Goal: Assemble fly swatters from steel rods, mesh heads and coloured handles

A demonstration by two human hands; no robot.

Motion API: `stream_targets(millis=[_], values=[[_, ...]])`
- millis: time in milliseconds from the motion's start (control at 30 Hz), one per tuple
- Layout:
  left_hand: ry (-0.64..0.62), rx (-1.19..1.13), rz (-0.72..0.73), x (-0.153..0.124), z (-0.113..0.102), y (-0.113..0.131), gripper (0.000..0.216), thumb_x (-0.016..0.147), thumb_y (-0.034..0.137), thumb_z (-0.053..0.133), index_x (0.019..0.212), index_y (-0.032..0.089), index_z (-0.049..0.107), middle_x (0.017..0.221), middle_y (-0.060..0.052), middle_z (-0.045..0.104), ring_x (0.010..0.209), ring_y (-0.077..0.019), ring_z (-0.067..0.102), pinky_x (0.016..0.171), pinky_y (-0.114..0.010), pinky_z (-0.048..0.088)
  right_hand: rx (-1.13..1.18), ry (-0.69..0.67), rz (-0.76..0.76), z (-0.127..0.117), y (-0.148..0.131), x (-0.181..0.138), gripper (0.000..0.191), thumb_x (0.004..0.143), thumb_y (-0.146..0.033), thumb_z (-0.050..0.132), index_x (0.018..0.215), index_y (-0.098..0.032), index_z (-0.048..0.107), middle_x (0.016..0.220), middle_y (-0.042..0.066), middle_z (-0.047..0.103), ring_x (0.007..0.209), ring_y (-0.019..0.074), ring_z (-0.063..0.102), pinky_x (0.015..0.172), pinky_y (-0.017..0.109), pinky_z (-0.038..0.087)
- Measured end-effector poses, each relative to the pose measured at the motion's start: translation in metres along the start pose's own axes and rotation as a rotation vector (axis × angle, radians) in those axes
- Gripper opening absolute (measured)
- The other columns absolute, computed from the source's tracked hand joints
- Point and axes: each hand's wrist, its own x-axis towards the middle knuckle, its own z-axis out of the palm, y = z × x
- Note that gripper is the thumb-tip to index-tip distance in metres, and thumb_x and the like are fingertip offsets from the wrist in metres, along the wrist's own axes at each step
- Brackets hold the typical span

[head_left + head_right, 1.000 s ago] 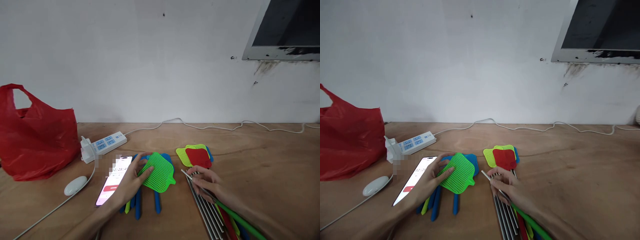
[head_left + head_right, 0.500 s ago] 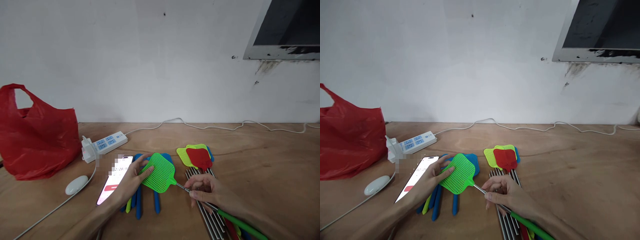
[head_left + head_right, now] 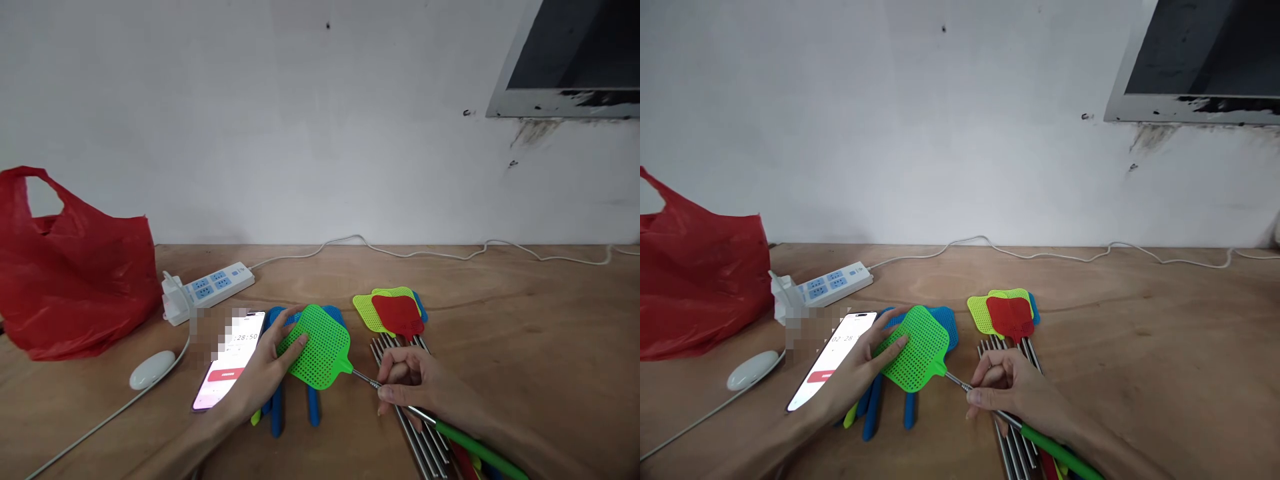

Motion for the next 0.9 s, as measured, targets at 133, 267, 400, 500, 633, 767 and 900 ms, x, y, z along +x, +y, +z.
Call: stream_targets(millis=[133, 267, 400, 500, 633, 767, 900], values=[[0.014, 0.031, 0.018, -0.001, 0.000, 0.000, 0.051, 0.095, 0.043, 0.057, 0.142, 0.028, 0.044, 0.133, -0.008, 0.063, 0.121, -0.0290, 0.061, 0.100, -0.046, 0.053, 0.014, 0.012, -0.020, 0.000, 0.002, 0.000, 0.037, 0.071, -0.043, 0.081, 0.079, -0.020, 0.054, 0.069, 0.002, 0.076, 0.036, 0.0055, 0.048, 0.036, 0.017, 0.038], [0.033, 0.101, 0.055, -0.002, 0.001, -0.001, 0.052, 0.095, 0.043, 0.055, 0.143, 0.029, 0.041, 0.135, -0.009, 0.061, 0.121, -0.0294, 0.061, 0.099, -0.045, 0.054, 0.003, 0.033, -0.021, 0.001, 0.004, 0.001, 0.036, 0.072, -0.044, 0.080, 0.079, -0.020, 0.054, 0.070, 0.002, 0.076, 0.037, 0.0062, 0.049, 0.036, 0.018, 0.038], [0.046, 0.155, 0.088, -0.003, 0.001, 0.001, 0.057, 0.094, 0.043, 0.055, 0.146, 0.028, 0.037, 0.141, -0.010, 0.057, 0.127, -0.0300, 0.056, 0.099, -0.044, 0.055, 0.004, 0.059, -0.022, 0.001, 0.006, 0.003, 0.038, 0.071, -0.046, 0.080, 0.078, -0.021, 0.052, 0.069, 0.002, 0.075, 0.036, 0.0067, 0.049, 0.036, 0.019, 0.037], [0.028, 0.147, 0.093, -0.004, 0.000, 0.000, 0.057, 0.094, 0.042, 0.056, 0.146, 0.029, 0.036, 0.144, -0.010, 0.054, 0.129, -0.0302, 0.055, 0.100, -0.046, 0.054, 0.002, 0.059, -0.028, 0.001, 0.007, 0.003, 0.040, 0.071, -0.047, 0.080, 0.078, -0.021, 0.051, 0.069, 0.003, 0.076, 0.035, 0.0063, 0.048, 0.036, 0.019, 0.036], [-0.018, 0.111, 0.076, -0.006, 0.001, -0.002, 0.058, 0.095, 0.041, 0.055, 0.147, 0.030, 0.034, 0.143, -0.009, 0.055, 0.129, -0.0308, 0.054, 0.100, -0.047, 0.054, 0.008, 0.067, -0.040, 0.001, 0.008, 0.003, 0.039, 0.071, -0.047, 0.079, 0.078, -0.021, 0.051, 0.068, 0.003, 0.076, 0.034, 0.0071, 0.049, 0.035, 0.020, 0.036], [-0.036, 0.173, 0.084, -0.007, 0.004, -0.004, 0.059, 0.096, 0.040, 0.054, 0.149, 0.032, 0.031, 0.143, -0.010, 0.055, 0.129, -0.0318, 0.055, 0.101, -0.050, 0.053, -0.007, 0.061, -0.039, 0.001, 0.009, 0.003, 0.038, 0.072, -0.048, 0.078, 0.079, -0.022, 0.051, 0.069, 0.003, 0.076, 0.034, 0.0075, 0.049, 0.035, 0.020, 0.037], [-0.044, 0.248, 0.122, -0.009, 0.004, -0.006, 0.059, 0.096, 0.038, 0.053, 0.151, 0.033, 0.030, 0.145, -0.009, 0.053, 0.130, -0.0311, 0.054, 0.101, -0.049, 0.053, -0.001, 0.043, -0.054, 0.000, 0.012, 0.005, 0.039, 0.073, -0.049, 0.077, 0.077, -0.022, 0.050, 0.069, 0.003, 0.076, 0.033, 0.0073, 0.048, 0.034, 0.020, 0.036]])
